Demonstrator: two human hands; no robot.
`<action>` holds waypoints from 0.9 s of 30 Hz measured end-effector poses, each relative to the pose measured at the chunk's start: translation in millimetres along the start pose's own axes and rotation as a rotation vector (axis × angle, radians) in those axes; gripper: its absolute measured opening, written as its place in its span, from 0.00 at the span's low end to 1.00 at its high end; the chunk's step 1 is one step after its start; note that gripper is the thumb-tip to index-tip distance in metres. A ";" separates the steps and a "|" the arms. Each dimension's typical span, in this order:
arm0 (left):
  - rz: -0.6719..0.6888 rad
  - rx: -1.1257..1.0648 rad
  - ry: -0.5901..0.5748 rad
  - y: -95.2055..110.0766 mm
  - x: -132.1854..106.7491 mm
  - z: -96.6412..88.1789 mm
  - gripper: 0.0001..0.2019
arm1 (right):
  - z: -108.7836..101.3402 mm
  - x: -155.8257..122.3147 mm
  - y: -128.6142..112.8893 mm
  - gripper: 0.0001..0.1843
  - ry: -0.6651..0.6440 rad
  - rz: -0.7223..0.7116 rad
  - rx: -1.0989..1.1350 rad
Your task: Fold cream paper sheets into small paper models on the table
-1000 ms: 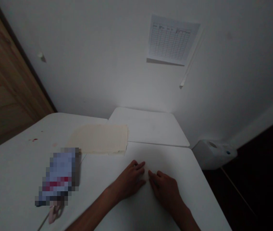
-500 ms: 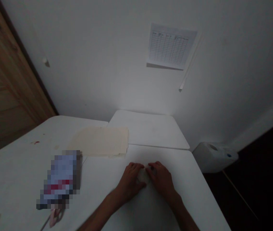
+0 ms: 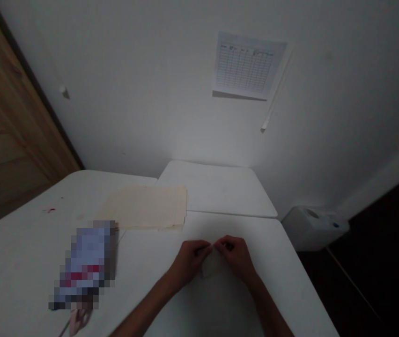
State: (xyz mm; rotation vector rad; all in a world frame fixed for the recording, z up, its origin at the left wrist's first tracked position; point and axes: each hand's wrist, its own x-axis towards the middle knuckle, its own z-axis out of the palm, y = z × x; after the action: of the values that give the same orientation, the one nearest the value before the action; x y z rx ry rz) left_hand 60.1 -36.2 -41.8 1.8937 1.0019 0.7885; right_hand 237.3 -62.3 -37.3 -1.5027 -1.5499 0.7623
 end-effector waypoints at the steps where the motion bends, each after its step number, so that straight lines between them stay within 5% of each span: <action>1: -0.007 -0.011 -0.004 1.3 1.4 -0.7 0.16 | 0.7 -1.1 -1.1 0.12 0.005 -0.002 0.004; 10: -0.115 -0.097 0.081 0.7 -3.7 3.0 0.17 | 6.6 -4.3 2.2 0.11 0.117 0.004 0.029; 20: -0.169 -0.169 0.102 -5.4 -13.0 -0.4 0.18 | -12.0 1.5 16.6 0.13 0.248 0.055 0.121; 27: -0.249 -0.266 -0.018 -1.4 -10.2 13.2 0.20 | 1.7 -5.3 5.4 0.14 0.209 0.039 0.159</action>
State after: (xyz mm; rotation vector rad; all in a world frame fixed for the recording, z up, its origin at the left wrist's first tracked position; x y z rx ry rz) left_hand 65.4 -49.5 -50.5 1.5144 1.0416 0.7173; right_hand 238.1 -66.8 -43.6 -1.4492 -1.2788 0.7090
